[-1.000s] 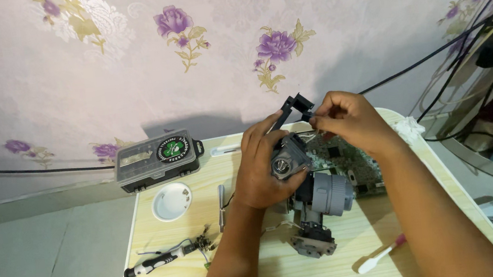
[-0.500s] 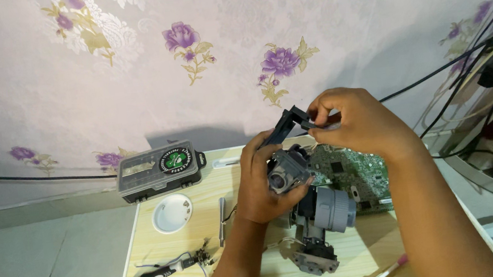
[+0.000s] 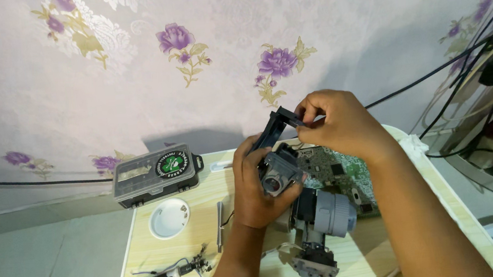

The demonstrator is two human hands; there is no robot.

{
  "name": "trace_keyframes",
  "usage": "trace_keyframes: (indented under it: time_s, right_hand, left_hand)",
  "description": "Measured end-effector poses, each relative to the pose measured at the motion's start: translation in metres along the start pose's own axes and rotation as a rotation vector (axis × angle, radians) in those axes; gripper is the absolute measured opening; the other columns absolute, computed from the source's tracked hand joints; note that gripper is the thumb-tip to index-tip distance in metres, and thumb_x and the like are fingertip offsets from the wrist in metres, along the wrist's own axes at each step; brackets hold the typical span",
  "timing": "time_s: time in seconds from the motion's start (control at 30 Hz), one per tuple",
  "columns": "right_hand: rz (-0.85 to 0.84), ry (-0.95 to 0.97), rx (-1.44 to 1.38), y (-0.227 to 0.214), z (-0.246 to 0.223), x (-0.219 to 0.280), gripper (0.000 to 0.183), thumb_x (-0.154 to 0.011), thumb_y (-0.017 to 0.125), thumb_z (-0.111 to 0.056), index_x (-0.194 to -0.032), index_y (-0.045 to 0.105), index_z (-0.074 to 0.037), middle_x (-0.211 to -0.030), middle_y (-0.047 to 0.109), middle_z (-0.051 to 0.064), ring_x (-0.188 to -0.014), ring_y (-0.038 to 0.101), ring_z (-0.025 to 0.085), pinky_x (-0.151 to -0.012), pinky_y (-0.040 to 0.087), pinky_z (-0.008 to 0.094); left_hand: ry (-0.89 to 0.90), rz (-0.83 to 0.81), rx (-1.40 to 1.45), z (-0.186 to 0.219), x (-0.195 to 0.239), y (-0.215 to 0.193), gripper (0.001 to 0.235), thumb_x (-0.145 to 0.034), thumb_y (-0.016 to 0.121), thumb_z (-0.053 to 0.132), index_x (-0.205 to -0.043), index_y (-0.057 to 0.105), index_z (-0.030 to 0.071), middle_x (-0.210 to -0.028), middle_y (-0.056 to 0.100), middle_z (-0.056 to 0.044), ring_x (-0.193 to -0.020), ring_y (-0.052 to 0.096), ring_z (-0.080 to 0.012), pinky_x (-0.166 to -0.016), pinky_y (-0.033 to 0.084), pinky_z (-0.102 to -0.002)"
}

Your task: The person assembles a projector lamp module by attaching a black plastic housing to the lamp unit. They then use a screwdriver to tighten screws into the housing, securing the components together on a workbench.

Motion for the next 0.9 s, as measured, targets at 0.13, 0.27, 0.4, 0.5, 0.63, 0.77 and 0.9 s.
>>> trace_keyframes:
  time_s: [0.13, 0.27, 0.4, 0.5, 0.63, 0.77, 0.9]
  right_hand:
    - [0.029, 0.014, -0.023, 0.001, 0.011, -0.002, 0.031, -0.078, 0.088, -0.014, -0.078, 0.067, 0.008, -0.096, 0.072, 0.026, -0.095, 0.076, 0.035, -0.072, 0.065, 0.042]
    - [0.0, 0.066, -0.071, -0.004, 0.0, 0.003, 0.021, -0.079, 0.083, -0.006, -0.084, 0.069, 0.01, -0.099, 0.073, 0.028, -0.094, 0.075, 0.034, -0.077, 0.064, 0.044]
    - [-0.021, 0.121, -0.116, -0.008, -0.014, 0.01, 0.018, -0.082, 0.078, -0.002, -0.087, 0.07, 0.013, -0.102, 0.072, 0.033, -0.096, 0.076, 0.037, -0.079, 0.065, 0.047]
    - [-0.03, 0.146, -0.177, -0.008, -0.02, 0.012, 0.014, -0.088, 0.07, 0.0, -0.088, 0.071, 0.014, -0.105, 0.072, 0.035, -0.099, 0.073, 0.035, -0.082, 0.064, 0.049]
    - [-0.024, 0.171, -0.223, -0.006, -0.011, 0.011, 0.011, -0.088, 0.071, 0.003, -0.088, 0.071, 0.014, -0.092, 0.071, 0.03, -0.089, 0.073, 0.034, -0.08, 0.066, 0.051]
    - [-0.019, 0.19, -0.274, -0.009, 0.008, 0.007, 0.009, -0.089, 0.071, 0.003, -0.089, 0.071, 0.012, -0.084, 0.065, 0.023, -0.085, 0.071, 0.031, -0.078, 0.066, 0.049]
    - [-0.052, 0.266, -0.388, -0.002, 0.006, 0.012, 0.011, -0.09, 0.07, 0.002, -0.094, 0.069, 0.013, -0.082, 0.062, 0.019, -0.084, 0.07, 0.029, -0.081, 0.066, 0.048]
  left_hand:
    - [0.007, -0.002, -0.008, 0.0, 0.002, 0.0, 0.064, -0.07, 0.091, 0.024, -0.12, 0.056, 0.004, -0.137, 0.051, -0.022, -0.13, 0.055, -0.0439, -0.107, 0.052, -0.048]
    - [0.012, -0.006, -0.024, 0.005, -0.001, -0.001, 0.066, -0.068, 0.092, 0.019, -0.121, 0.056, 0.005, -0.137, 0.052, -0.021, -0.129, 0.056, -0.0434, -0.106, 0.053, -0.048]
    - [0.054, -0.019, -0.039, 0.003, 0.0, -0.001, 0.066, -0.07, 0.091, 0.024, -0.123, 0.056, 0.006, -0.139, 0.051, -0.021, -0.13, 0.053, -0.0439, -0.109, 0.049, -0.053]
    - [0.07, -0.032, -0.025, -0.001, 0.004, 0.001, 0.063, -0.075, 0.088, 0.033, -0.123, 0.057, 0.007, -0.14, 0.051, -0.021, -0.13, 0.052, -0.0444, -0.111, 0.046, -0.056]
    - [0.088, -0.049, -0.025, -0.004, 0.007, 0.001, 0.065, -0.075, 0.088, 0.033, -0.125, 0.056, 0.007, -0.142, 0.051, -0.021, -0.132, 0.051, -0.0448, -0.112, 0.044, -0.055]
    - [0.118, -0.059, -0.041, -0.006, 0.009, 0.006, 0.065, -0.077, 0.086, 0.039, -0.126, 0.057, 0.008, -0.143, 0.051, -0.02, -0.131, 0.05, -0.0445, -0.112, 0.042, -0.057]
    - [0.144, -0.06, -0.065, -0.004, 0.009, 0.005, 0.066, -0.075, 0.089, 0.037, -0.125, 0.057, 0.009, -0.143, 0.05, -0.019, -0.131, 0.05, -0.0449, -0.111, 0.042, -0.057]
Point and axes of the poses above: each hand's wrist, its own x-axis away from the middle knuckle, its own y-axis out of the palm, z = x × y, the point moved 8 cm from there along -x, towards the middle knuckle
